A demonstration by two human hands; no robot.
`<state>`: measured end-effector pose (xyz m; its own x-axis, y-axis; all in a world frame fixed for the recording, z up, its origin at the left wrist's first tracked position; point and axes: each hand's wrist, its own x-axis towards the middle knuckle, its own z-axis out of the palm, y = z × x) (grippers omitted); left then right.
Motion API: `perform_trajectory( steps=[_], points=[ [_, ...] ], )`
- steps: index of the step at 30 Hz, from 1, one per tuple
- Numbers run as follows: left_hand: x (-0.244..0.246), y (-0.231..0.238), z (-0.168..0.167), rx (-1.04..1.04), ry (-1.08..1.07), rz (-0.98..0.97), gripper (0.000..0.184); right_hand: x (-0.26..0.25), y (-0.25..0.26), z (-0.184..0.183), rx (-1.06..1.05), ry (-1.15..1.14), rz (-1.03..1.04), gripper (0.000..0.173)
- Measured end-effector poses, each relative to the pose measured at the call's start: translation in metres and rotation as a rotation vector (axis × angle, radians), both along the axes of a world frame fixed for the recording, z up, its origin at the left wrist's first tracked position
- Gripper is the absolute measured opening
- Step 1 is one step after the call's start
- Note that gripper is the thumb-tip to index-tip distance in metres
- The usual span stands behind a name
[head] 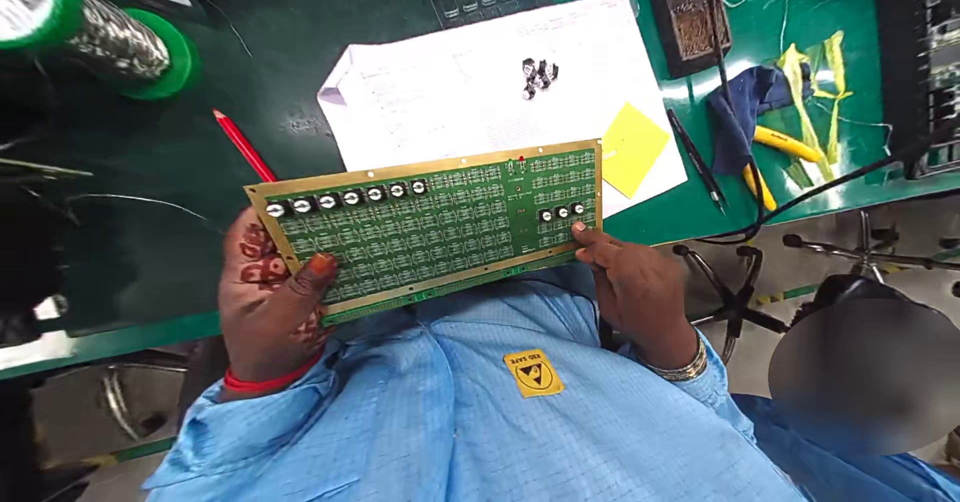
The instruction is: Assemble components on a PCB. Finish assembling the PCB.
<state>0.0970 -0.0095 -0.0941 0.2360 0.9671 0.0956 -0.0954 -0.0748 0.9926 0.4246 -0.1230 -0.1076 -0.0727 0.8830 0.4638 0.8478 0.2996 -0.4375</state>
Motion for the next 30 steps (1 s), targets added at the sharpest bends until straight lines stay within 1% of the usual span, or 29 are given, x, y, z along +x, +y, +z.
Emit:
perform_trajectory(
  steps=[6,11,18,23,30],
  points=[
    [0.0,0.0,0.001,0.0,-0.037,-0.034,0.051,-0.005,0.002,0.018,-0.117,-0.06,-0.022,0.017],
    [-0.003,0.001,0.0,0.001,-0.083,-0.073,0.051,-0.002,0.003,0.025,-0.175,-0.052,0.008,0.02],
    [-0.004,0.001,0.001,-0.001,-0.156,-0.11,0.047,0.002,0.006,0.023,-0.182,0.009,0.048,0.019],
    [-0.008,0.0,0.003,-0.035,-0.202,-0.154,0.052,0.006,0.005,0.025,-0.223,0.058,0.079,0.021],
    [-0.012,0.001,0.005,-0.079,-0.213,-0.232,0.054,0.007,0.001,0.024,-0.202,0.038,0.076,0.021]
  ],
)
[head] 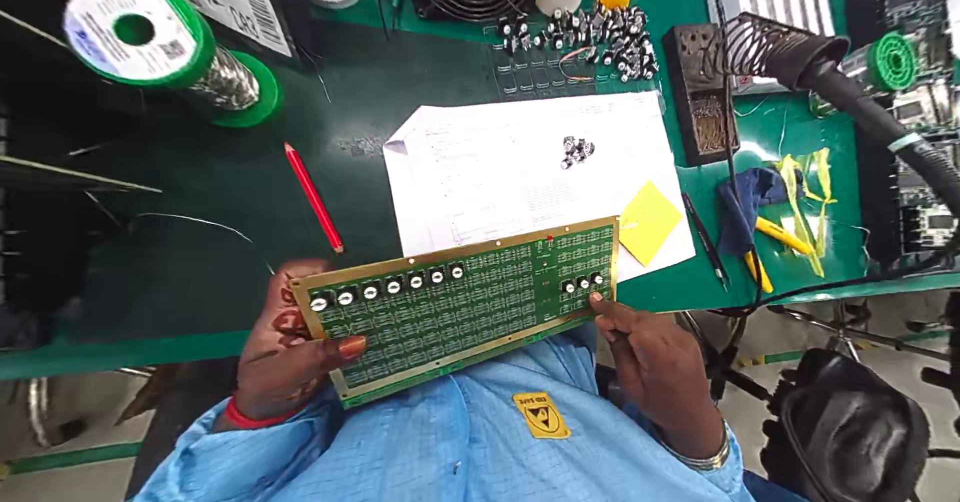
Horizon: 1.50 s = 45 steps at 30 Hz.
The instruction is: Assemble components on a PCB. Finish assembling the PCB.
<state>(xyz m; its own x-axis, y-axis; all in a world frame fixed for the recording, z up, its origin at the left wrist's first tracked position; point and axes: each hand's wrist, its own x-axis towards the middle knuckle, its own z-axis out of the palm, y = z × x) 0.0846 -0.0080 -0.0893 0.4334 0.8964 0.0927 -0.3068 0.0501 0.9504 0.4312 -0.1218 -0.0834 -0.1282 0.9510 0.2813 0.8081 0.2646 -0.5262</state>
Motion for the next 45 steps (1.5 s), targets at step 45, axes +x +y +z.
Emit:
perform_trajectory(
  steps=[45],
  points=[
    [-0.008,0.001,-0.007,0.011,0.121,0.017,0.054,-0.005,-0.012,0.001,0.003,-0.073,-0.016,0.021]
  ],
)
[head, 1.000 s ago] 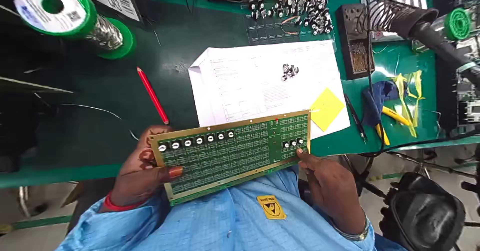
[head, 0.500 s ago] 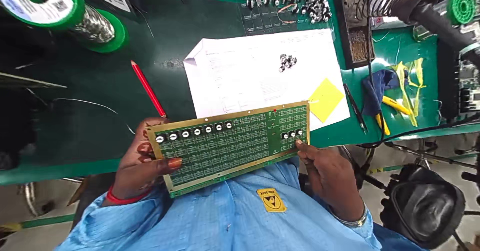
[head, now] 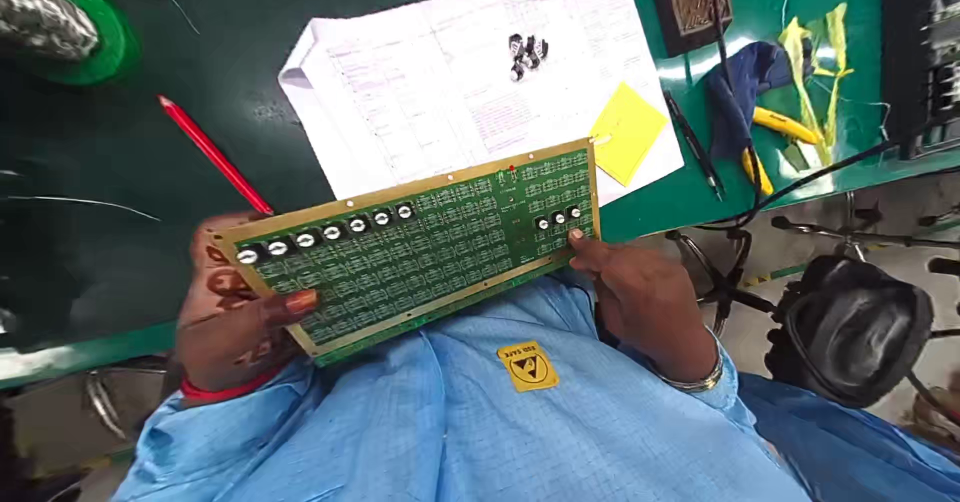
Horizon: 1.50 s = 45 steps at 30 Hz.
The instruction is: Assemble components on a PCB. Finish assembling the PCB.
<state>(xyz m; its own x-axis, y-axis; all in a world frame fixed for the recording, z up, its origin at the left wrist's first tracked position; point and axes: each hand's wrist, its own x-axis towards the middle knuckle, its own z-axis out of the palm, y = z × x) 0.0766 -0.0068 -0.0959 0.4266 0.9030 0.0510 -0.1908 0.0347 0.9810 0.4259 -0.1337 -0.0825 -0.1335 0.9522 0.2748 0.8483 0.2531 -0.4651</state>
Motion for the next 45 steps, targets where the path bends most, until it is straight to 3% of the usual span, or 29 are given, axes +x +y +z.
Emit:
perform_trajectory(
  steps=[12,15,18,20,25,33,45],
  points=[
    [0.0,0.001,-0.004,0.006,-0.048,-0.011,0.052,-0.001,-0.003,-0.006,-0.003,0.068,-0.038,0.022],
    [0.001,0.001,-0.002,0.003,-0.036,0.012,0.052,-0.004,-0.004,-0.016,-0.032,0.378,-0.126,0.022],
    [0.002,0.001,-0.001,-0.003,-0.029,0.014,0.052,-0.006,-0.002,-0.016,-0.093,0.926,-0.199,0.012],
    [0.003,0.0,0.0,-0.009,-0.022,0.02,0.052,-0.003,0.001,-0.015,-0.133,1.221,-0.24,0.018],
    [0.002,0.001,0.0,-0.023,-0.015,0.022,0.052,0.003,0.003,-0.02,-0.163,1.579,-0.228,0.022],
    [0.006,-0.001,0.003,-0.029,-0.002,0.051,0.049,0.0,0.007,-0.017,-0.211,1.736,-0.278,0.026],
    [0.002,-0.001,-0.003,-0.011,-0.017,0.043,0.05,0.0,0.007,-0.016,-0.227,1.798,-0.239,0.023]
  ],
)
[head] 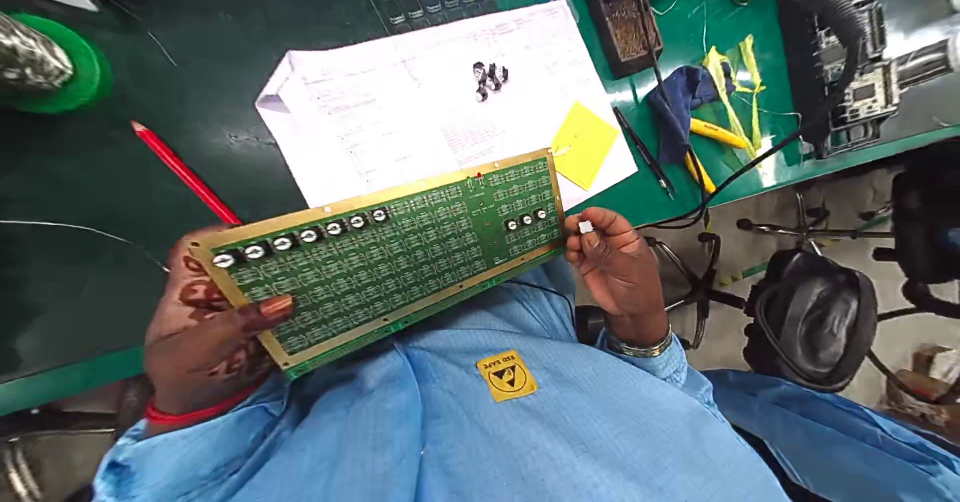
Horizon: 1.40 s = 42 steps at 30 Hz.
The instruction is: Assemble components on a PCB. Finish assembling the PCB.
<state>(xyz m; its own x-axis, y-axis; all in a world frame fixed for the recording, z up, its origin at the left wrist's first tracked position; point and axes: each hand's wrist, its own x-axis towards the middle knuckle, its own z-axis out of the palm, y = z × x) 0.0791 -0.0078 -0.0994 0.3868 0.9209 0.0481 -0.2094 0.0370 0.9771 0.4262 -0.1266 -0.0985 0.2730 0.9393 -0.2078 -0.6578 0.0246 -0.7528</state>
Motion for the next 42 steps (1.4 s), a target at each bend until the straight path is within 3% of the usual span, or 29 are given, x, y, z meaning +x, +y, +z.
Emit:
perform_trajectory(
  steps=[27,35,37,42],
  points=[
    [0.001,0.0,0.002,-0.053,0.034,0.054,0.056,0.005,0.001,-0.006,0.04,0.156,0.051,0.021],
    [0.0,0.001,0.002,-0.031,0.022,0.012,0.053,0.014,-0.003,-0.006,-0.018,-0.291,-0.163,0.022],
    [0.001,0.001,0.002,-0.035,0.035,0.033,0.053,0.016,-0.004,-0.005,-0.023,-0.239,-0.153,0.021],
    [0.006,-0.001,0.007,-0.048,0.05,0.069,0.056,0.021,-0.002,-0.009,0.059,0.168,0.004,0.018]
  ],
)
